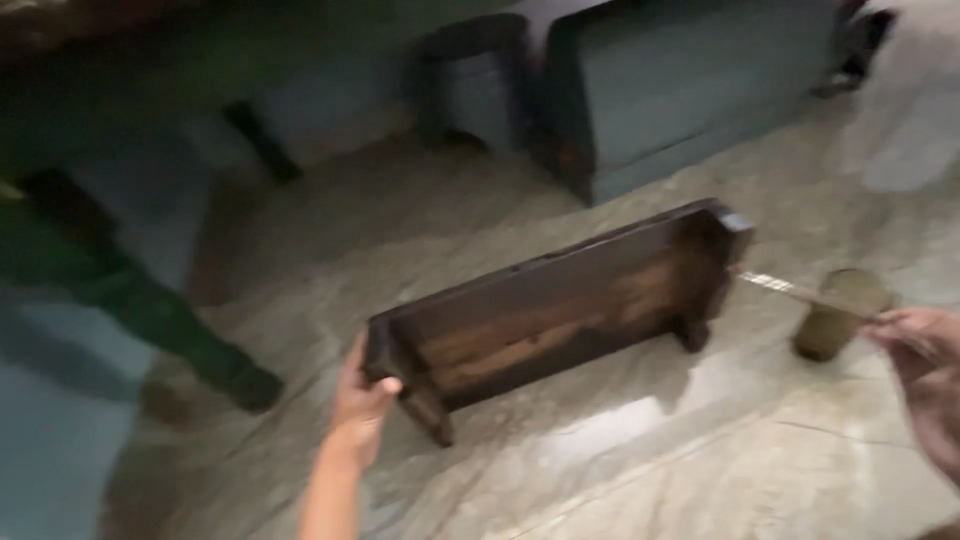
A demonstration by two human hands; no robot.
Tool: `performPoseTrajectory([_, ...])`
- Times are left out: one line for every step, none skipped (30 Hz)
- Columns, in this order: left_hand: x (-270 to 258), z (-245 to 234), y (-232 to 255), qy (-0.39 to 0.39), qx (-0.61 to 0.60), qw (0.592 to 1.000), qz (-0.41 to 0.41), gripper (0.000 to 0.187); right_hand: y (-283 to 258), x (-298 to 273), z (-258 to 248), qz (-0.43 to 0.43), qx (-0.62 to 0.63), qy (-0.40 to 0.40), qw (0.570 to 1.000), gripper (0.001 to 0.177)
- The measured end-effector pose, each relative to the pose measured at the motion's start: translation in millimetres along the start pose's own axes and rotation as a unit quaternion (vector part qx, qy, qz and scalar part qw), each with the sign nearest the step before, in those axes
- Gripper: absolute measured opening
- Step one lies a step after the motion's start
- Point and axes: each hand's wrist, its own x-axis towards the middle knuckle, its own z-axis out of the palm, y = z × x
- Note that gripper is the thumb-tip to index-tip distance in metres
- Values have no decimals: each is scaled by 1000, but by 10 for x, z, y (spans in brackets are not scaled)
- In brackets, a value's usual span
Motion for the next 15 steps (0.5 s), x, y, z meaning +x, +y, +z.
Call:
performPoseTrajectory([-19,28,37,-9,-12,1000,8,128,88,-185,266,104,-30,41,993,12])
performPoseTrajectory([-31,68,60,-19,-24,999,16,129,171,-365,523,209,-57,77,973,11])
performPoseTrajectory([-62,77,126,-18,-17,1000,14,129,228,-566,947,214,-52,79,972,11])
performPoseTrajectory([-88,100,183,-33,-36,999,18,129,279,-754,1362,254,-50,23,966,11])
performPoseTrajectory([-114,164,215,-50,-60,997,22,129,300,-925,1745,292,-52,-33,954,13])
performPoseTrajectory([-124,161,217,-50,-56,997,20,129,424,-1039,2011,295,-50,-31,954,13])
performPoseTrajectory([-118,172,215,-53,-57,997,22,129,543,-1122,2275,313,-7,-37,949,13])
performPoseTrajectory([-109,178,215,-56,-58,996,24,129,663,-1205,2546,331,35,-43,942,13])
performPoseTrajectory([-91,150,164,-54,-56,997,23,129,785,-1241,2713,333,37,-44,941,13])
performPoseTrajectory([-73,117,111,-52,-56,997,31,129,908,-1280,2883,329,53,-31,942,16])
performPoseTrajectory([-58,63,65,-49,-54,997,39,129,1037,-1330,3070,326,71,-17,943,18])
performPoseTrajectory([-71,86,95,-46,-50,997,37,129,1030,-1327,3183,330,74,-18,941,18])
performPoseTrajectory([-78,116,121,-51,-60,996,38,128,1023,-1321,3291,335,56,-10,940,20])
performPoseTrajectory([-85,143,149,-57,-70,995,38,127,1013,-1314,3402,341,37,-3,939,22])
performPoseTrajectory([-91,154,163,-55,-69,995,36,127,1048,-1330,3428,344,38,-4,938,22])
